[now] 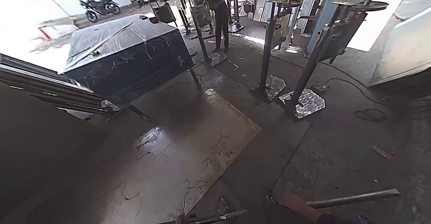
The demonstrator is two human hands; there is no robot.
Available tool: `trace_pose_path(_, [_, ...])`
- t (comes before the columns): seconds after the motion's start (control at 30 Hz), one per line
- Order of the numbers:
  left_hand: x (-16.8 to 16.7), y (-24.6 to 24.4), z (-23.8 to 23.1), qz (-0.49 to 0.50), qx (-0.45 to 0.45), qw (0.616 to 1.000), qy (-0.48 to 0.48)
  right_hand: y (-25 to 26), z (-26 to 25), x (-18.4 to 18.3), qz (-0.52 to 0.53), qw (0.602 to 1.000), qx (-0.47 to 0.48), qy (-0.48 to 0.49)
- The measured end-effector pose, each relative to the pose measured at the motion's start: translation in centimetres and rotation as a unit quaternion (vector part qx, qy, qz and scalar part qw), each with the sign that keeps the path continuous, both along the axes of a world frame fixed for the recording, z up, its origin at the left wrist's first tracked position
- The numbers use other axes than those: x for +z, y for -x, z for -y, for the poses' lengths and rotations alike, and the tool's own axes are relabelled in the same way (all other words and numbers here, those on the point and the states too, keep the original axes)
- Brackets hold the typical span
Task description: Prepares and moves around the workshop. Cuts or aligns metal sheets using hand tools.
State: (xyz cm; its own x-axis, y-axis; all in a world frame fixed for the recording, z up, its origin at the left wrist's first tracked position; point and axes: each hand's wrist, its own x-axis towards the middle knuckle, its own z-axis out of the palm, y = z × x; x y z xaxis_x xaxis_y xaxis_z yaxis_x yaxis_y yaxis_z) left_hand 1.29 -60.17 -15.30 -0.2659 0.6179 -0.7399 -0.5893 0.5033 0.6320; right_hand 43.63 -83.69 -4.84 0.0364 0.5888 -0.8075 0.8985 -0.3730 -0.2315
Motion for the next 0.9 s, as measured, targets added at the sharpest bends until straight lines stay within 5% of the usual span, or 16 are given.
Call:
trace_pose_path(0.2, [5.0, -7.3, 6.2, 0.003, -0.05, 0.997, 0.065, -4.4, 6.2, 0.0, -0.016, 0.999, -0.035, 0.01])
trace_pose_path(0.43, [-2.4, -4.9, 8.4, 0.012, -0.04, 0.994, 0.103, -4.8, 7.9, 0.6, -0.003, 0.999, -0.034, 0.025])
trace_pose_path(0.63, [2.2, -7.4, 9.8, 0.019, -0.02, 0.991, 0.134, -4.3, 8.3, 0.6, 0.003, 0.999, 0.0, 0.034])
trace_pose_path(0.9, [-0.2, -9.3, 10.3, 0.041, -0.01, 0.984, 0.176, -5.3, 10.4, 2.3, 0.012, 0.995, -0.021, 0.093])
